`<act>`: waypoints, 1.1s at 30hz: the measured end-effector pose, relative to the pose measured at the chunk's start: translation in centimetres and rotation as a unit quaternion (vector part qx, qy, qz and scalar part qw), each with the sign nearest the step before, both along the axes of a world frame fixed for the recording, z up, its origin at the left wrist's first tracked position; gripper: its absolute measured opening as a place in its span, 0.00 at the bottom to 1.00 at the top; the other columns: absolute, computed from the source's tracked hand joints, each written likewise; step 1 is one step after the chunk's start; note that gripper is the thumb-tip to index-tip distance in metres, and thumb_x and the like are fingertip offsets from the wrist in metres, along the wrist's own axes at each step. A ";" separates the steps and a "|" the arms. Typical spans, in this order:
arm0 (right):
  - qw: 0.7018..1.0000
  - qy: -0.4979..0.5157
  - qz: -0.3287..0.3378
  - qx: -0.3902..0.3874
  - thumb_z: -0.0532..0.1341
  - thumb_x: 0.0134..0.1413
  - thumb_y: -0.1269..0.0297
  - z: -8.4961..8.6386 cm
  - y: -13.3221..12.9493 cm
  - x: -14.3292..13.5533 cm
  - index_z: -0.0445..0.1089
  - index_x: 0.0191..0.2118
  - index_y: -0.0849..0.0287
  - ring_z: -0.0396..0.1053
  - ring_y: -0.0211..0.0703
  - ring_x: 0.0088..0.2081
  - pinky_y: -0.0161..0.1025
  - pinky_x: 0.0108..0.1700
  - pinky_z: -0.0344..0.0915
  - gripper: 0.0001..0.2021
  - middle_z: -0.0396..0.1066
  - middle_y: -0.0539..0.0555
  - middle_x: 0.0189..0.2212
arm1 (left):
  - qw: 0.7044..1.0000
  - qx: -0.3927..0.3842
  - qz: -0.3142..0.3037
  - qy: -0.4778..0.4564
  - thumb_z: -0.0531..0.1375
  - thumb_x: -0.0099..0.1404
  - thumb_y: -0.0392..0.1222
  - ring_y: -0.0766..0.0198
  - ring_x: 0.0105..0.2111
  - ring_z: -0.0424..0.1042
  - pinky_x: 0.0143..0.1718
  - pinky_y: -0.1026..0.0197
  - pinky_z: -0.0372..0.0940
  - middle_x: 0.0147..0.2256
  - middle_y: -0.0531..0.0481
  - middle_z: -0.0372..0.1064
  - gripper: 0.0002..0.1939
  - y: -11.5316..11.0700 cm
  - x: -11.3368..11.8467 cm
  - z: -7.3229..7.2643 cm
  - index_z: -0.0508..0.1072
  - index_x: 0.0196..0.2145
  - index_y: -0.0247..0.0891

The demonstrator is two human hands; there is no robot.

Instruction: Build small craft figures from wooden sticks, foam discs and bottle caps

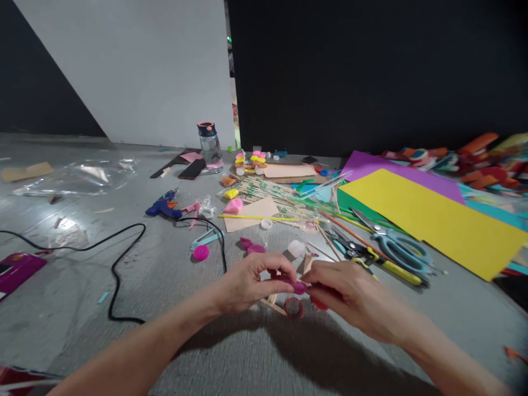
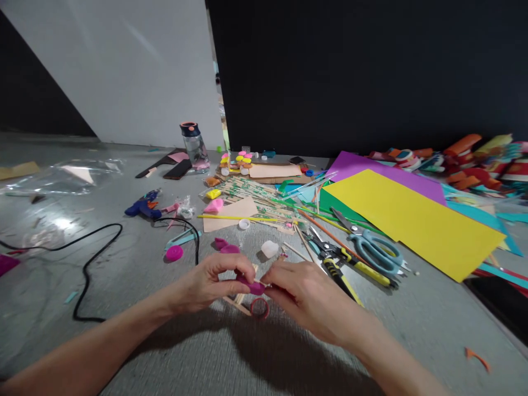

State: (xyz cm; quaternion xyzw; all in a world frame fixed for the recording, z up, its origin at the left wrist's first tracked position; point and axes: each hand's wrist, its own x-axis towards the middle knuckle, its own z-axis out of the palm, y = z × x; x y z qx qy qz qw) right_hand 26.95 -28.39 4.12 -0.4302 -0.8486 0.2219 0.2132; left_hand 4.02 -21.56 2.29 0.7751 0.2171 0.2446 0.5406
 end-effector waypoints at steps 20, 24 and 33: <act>0.990 -0.077 -0.105 0.054 0.55 0.68 0.68 -2.6 0.8 -0.4 0.75 0.42 0.55 0.77 0.46 0.35 0.39 0.35 0.66 0.10 0.79 0.52 0.35 | 0.975 0.003 0.220 -0.020 0.59 0.65 0.37 0.66 0.34 0.69 0.38 0.62 0.64 0.33 0.51 0.71 0.03 2.2 -0.4 -0.6 0.72 0.36 0.36; 0.981 -0.119 -0.124 0.094 0.55 0.68 0.68 -3.1 0.8 -0.1 0.75 0.46 0.57 0.79 0.49 0.38 0.40 0.36 0.69 0.11 0.80 0.55 0.41 | 0.974 0.022 0.226 0.000 0.58 0.63 0.35 0.64 0.35 0.72 0.38 0.61 0.65 0.36 0.48 0.73 0.05 4.7 -2.5 0.2 0.71 0.38 0.36; 0.984 -0.111 -0.114 0.080 0.51 0.71 0.64 -3.7 1.0 0.1 0.73 0.38 0.56 0.77 0.48 0.36 0.41 0.35 0.67 0.14 0.78 0.55 0.35 | 0.925 0.248 0.085 0.275 0.67 0.62 0.44 0.50 0.55 0.66 0.58 0.49 0.60 0.55 0.41 0.68 0.25 5.3 -3.7 -0.9 0.70 0.56 0.40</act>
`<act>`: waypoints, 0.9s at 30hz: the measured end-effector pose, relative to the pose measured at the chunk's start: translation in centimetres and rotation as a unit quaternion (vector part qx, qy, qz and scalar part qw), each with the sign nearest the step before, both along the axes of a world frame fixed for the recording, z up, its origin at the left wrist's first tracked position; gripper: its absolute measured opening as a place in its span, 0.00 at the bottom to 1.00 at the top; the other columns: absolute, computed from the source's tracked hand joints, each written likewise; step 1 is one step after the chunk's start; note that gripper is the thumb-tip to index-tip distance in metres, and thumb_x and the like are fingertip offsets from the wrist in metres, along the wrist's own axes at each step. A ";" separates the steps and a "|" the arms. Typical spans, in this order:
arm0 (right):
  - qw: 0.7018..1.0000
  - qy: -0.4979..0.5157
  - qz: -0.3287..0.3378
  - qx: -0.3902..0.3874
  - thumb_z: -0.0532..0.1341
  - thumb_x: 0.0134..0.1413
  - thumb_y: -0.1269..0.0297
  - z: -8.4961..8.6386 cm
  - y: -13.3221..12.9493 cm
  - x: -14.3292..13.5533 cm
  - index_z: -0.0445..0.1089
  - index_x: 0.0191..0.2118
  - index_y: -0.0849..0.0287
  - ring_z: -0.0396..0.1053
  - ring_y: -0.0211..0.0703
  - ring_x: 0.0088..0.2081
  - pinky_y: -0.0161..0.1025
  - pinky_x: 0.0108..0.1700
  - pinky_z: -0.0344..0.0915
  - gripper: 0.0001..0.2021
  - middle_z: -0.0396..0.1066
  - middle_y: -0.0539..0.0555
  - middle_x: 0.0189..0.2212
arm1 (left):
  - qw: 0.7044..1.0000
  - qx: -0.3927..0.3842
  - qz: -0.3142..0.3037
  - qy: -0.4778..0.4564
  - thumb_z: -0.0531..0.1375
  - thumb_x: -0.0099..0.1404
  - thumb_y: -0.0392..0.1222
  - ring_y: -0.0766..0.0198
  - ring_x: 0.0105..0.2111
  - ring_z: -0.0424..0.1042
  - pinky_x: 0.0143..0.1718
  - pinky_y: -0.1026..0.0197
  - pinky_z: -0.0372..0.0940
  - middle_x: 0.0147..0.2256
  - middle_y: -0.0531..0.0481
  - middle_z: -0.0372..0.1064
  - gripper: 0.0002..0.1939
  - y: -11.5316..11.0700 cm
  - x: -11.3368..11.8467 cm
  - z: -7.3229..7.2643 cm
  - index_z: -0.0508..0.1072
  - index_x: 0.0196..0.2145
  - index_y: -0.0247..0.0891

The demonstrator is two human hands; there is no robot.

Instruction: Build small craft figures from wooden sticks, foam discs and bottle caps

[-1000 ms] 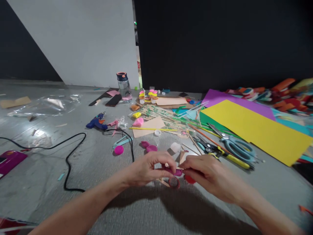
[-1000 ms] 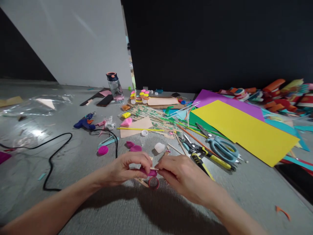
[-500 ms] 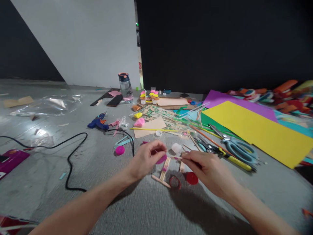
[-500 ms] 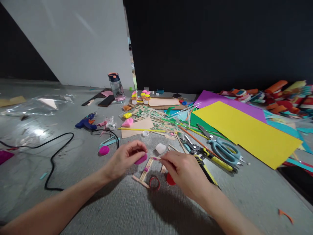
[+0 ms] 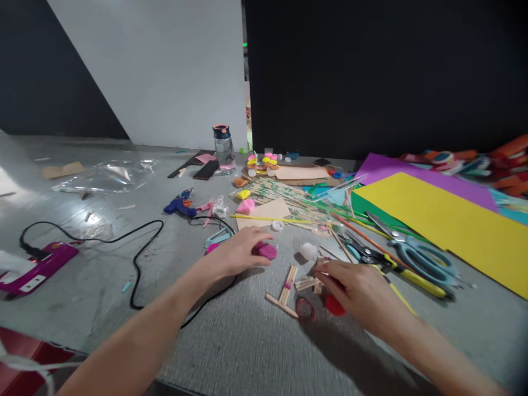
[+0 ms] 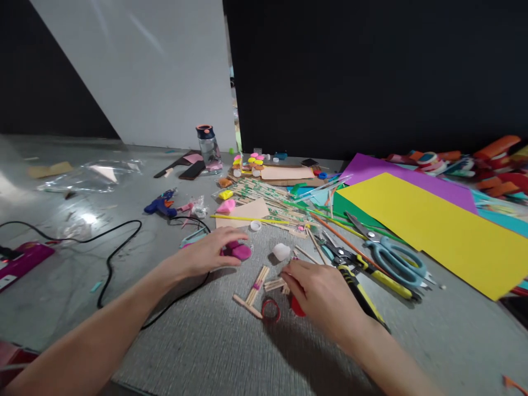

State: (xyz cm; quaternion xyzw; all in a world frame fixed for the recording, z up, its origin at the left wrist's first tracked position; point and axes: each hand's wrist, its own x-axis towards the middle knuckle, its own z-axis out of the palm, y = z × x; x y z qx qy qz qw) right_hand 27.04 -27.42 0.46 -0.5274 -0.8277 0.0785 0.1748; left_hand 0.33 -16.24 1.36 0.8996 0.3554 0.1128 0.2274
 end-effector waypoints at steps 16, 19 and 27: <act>0.996 -0.028 0.025 0.086 0.47 0.73 0.59 -1.7 0.3 1.5 0.72 0.39 0.54 0.79 0.47 0.32 0.40 0.31 0.68 0.18 0.80 0.54 0.38 | 0.921 0.202 0.329 0.054 0.55 0.71 0.49 0.56 0.44 0.72 0.45 0.58 0.63 0.44 0.44 0.74 0.15 3.0 -4.5 3.8 0.74 0.46 0.39; 0.998 -0.007 0.020 0.061 0.48 0.72 0.58 -1.8 0.4 1.6 0.73 0.39 0.55 0.78 0.47 0.32 0.40 0.33 0.69 0.17 0.80 0.55 0.37 | 0.920 0.150 0.351 0.094 0.56 0.69 0.50 0.54 0.38 0.74 0.39 0.58 0.63 0.36 0.43 0.77 0.15 3.9 -7.7 4.3 0.78 0.40 0.38; 0.940 0.310 -0.059 -0.132 0.53 0.67 0.60 1.6 -0.3 0.3 0.68 0.51 0.56 0.73 0.44 0.36 0.38 0.36 0.70 0.13 0.75 0.55 0.38 | 0.915 0.140 0.368 0.086 0.52 0.70 0.53 0.49 0.40 0.75 0.40 0.54 0.63 0.40 0.41 0.79 0.20 3.2 -8.0 4.3 0.80 0.45 0.41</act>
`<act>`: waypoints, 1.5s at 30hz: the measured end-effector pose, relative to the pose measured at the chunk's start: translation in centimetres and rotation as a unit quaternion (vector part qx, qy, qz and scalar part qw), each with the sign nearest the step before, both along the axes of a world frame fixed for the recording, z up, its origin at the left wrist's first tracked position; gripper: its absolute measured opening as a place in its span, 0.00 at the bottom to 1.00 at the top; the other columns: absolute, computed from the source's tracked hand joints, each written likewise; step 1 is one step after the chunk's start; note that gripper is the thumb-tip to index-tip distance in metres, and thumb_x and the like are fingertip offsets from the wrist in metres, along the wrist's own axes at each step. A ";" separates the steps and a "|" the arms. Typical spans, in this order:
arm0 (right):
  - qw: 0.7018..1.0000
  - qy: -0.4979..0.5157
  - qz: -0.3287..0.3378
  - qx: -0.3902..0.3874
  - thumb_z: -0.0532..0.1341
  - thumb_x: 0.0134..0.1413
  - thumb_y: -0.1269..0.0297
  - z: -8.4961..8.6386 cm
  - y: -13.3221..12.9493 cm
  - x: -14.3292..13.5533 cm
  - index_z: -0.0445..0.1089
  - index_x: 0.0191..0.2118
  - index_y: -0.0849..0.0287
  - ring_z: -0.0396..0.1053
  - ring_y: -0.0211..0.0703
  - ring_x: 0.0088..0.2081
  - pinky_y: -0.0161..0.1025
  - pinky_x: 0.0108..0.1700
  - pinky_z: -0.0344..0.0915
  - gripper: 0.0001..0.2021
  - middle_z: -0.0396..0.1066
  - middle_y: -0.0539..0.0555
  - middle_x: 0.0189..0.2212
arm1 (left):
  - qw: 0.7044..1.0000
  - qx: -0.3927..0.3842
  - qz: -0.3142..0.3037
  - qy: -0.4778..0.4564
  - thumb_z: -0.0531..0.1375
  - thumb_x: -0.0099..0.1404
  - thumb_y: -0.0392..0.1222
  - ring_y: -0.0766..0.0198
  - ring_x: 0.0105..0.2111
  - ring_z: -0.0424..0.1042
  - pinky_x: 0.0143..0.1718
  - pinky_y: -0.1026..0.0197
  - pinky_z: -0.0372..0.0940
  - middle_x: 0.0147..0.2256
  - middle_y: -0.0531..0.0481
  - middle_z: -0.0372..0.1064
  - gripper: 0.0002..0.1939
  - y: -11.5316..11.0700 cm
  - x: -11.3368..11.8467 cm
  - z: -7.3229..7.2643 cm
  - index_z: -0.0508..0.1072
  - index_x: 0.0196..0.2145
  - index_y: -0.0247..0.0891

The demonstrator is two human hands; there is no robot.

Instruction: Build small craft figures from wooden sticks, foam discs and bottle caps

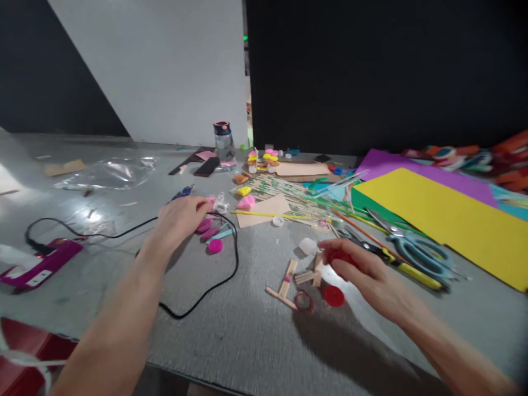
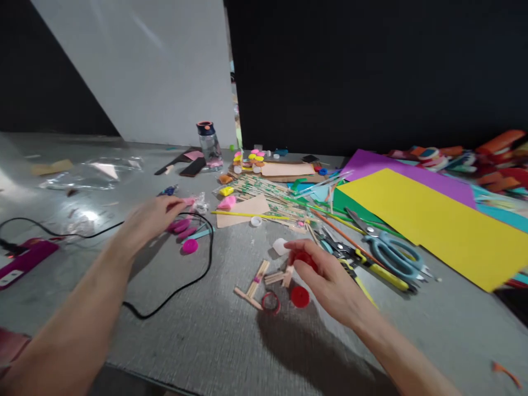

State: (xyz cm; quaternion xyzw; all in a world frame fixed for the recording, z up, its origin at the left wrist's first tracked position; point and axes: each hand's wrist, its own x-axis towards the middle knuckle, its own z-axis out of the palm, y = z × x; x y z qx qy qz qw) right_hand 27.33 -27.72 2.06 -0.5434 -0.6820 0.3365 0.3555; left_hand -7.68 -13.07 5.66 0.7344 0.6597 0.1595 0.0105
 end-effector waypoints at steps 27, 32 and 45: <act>0.996 0.077 -0.048 0.009 0.59 0.65 0.53 -1.4 -0.9 -2.5 0.71 0.34 0.57 0.65 0.36 0.22 0.32 0.22 0.61 0.14 0.70 0.49 0.23 | 0.773 -0.248 -0.299 -0.502 0.60 0.68 0.44 0.66 0.28 0.72 0.30 0.63 0.70 0.31 0.49 0.74 0.10 -9.9 13.8 -5.0 0.75 0.40 0.36; 0.984 0.154 -0.071 -0.062 0.60 0.62 0.48 -1.5 -0.8 -2.6 0.67 0.30 0.57 0.63 0.36 0.20 0.32 0.21 0.59 0.18 0.67 0.47 0.20 | 0.723 -0.285 -0.277 -0.565 0.60 0.68 0.47 0.65 0.31 0.74 0.30 0.64 0.70 0.32 0.50 0.73 0.10 -10.0 14.2 -5.1 0.72 0.39 0.37; 0.965 0.241 -0.025 -0.101 0.64 0.59 0.49 -1.2 -0.9 -2.4 0.66 0.29 0.58 0.66 0.35 0.21 0.32 0.23 0.63 0.17 0.70 0.48 0.22 | 0.768 -0.263 -0.339 -0.476 0.56 0.70 0.43 0.69 0.27 0.59 0.30 0.65 0.55 0.26 0.55 0.61 0.11 -9.5 13.5 -4.0 0.70 0.30 0.37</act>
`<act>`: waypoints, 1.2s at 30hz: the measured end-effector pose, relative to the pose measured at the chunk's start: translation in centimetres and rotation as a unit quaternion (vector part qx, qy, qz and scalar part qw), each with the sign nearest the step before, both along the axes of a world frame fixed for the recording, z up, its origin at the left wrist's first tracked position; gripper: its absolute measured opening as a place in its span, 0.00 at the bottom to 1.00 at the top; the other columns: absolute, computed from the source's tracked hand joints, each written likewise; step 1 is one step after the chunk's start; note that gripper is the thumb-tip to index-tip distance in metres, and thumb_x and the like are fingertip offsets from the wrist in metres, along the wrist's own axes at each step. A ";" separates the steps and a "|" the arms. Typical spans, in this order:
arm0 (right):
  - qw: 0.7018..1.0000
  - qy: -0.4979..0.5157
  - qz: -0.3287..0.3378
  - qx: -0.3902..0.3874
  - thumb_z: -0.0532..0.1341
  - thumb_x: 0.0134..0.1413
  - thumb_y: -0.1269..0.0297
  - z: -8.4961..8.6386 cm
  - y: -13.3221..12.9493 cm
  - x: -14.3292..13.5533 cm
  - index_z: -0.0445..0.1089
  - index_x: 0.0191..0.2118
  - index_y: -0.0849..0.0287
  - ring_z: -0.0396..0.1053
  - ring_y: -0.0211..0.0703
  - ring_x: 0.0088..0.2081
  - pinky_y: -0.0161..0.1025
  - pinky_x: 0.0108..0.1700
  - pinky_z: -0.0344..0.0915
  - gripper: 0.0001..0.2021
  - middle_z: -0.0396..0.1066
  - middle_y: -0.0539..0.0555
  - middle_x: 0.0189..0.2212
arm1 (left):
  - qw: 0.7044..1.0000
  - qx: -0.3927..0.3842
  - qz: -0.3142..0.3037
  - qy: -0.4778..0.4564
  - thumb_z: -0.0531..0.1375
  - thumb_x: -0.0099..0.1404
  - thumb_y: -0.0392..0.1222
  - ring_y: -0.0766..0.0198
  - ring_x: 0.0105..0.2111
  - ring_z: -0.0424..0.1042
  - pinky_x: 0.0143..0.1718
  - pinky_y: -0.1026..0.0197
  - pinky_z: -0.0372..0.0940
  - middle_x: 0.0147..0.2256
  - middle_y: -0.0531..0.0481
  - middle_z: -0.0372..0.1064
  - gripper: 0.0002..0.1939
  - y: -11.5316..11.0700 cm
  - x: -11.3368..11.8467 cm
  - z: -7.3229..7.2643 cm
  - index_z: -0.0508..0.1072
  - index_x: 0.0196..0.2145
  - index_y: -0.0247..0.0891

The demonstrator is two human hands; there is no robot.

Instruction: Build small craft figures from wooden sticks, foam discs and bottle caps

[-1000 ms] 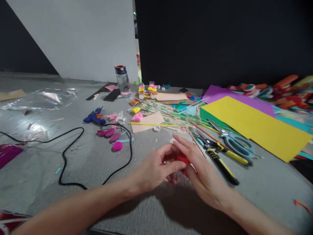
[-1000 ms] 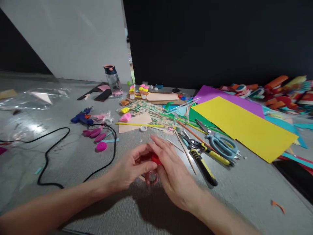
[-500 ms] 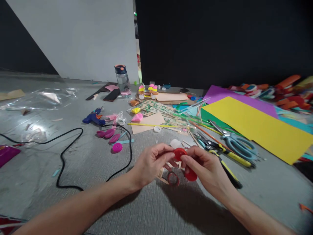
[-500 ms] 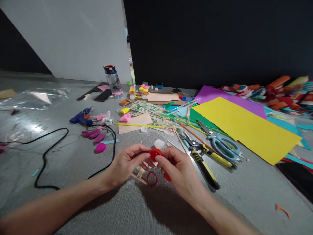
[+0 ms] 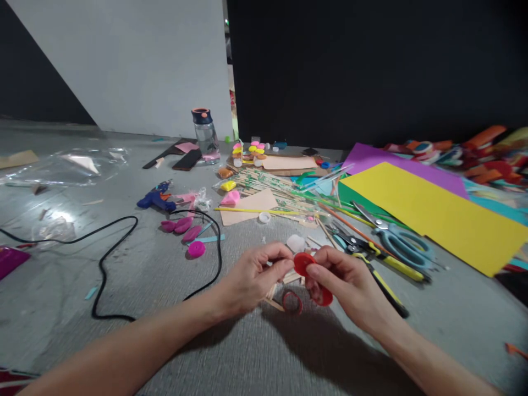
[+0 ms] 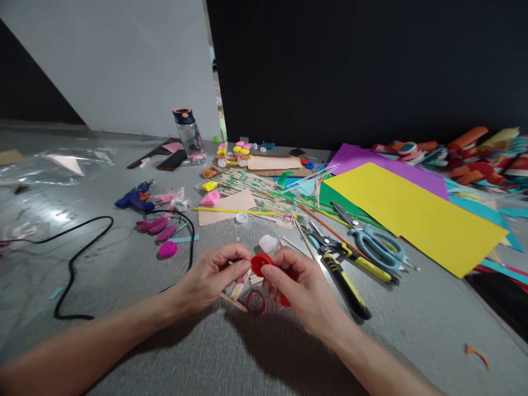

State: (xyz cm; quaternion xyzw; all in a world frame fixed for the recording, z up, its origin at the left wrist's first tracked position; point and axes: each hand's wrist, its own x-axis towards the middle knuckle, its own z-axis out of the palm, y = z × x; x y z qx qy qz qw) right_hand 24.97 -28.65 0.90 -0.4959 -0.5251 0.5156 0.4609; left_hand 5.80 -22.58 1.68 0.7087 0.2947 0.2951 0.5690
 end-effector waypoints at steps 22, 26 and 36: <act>0.985 -0.121 0.037 0.120 0.63 0.64 0.61 0.1 -1.2 0.9 0.69 0.56 0.47 0.73 0.37 0.33 0.32 0.31 0.71 0.16 0.73 0.50 0.37 | 0.999 -0.041 -0.019 -0.014 0.53 0.72 0.45 0.72 0.23 0.59 0.23 0.69 0.55 0.26 0.56 0.61 0.12 -0.5 -0.2 -0.3 0.67 0.32 0.37; 0.989 -0.080 0.060 0.112 0.62 0.65 0.62 0.3 -1.3 0.7 0.69 0.56 0.47 0.74 0.35 0.31 0.31 0.33 0.72 0.15 0.75 0.49 0.34 | 0.936 0.342 0.015 0.086 0.56 0.71 0.38 0.68 0.29 0.66 0.31 0.64 0.60 0.31 0.53 0.69 0.04 -0.4 -1.3 -0.1 0.69 0.41 0.38; 0.993 -0.029 0.055 0.101 0.63 0.65 0.64 0.3 -1.3 0.3 0.70 0.56 0.44 0.74 0.30 0.29 0.26 0.32 0.72 0.16 0.76 0.47 0.35 | 0.814 0.554 0.044 0.167 0.52 0.73 0.36 0.64 0.30 0.70 0.30 0.61 0.61 0.31 0.50 0.72 0.05 -1.1 -1.6 0.9 0.67 0.40 0.36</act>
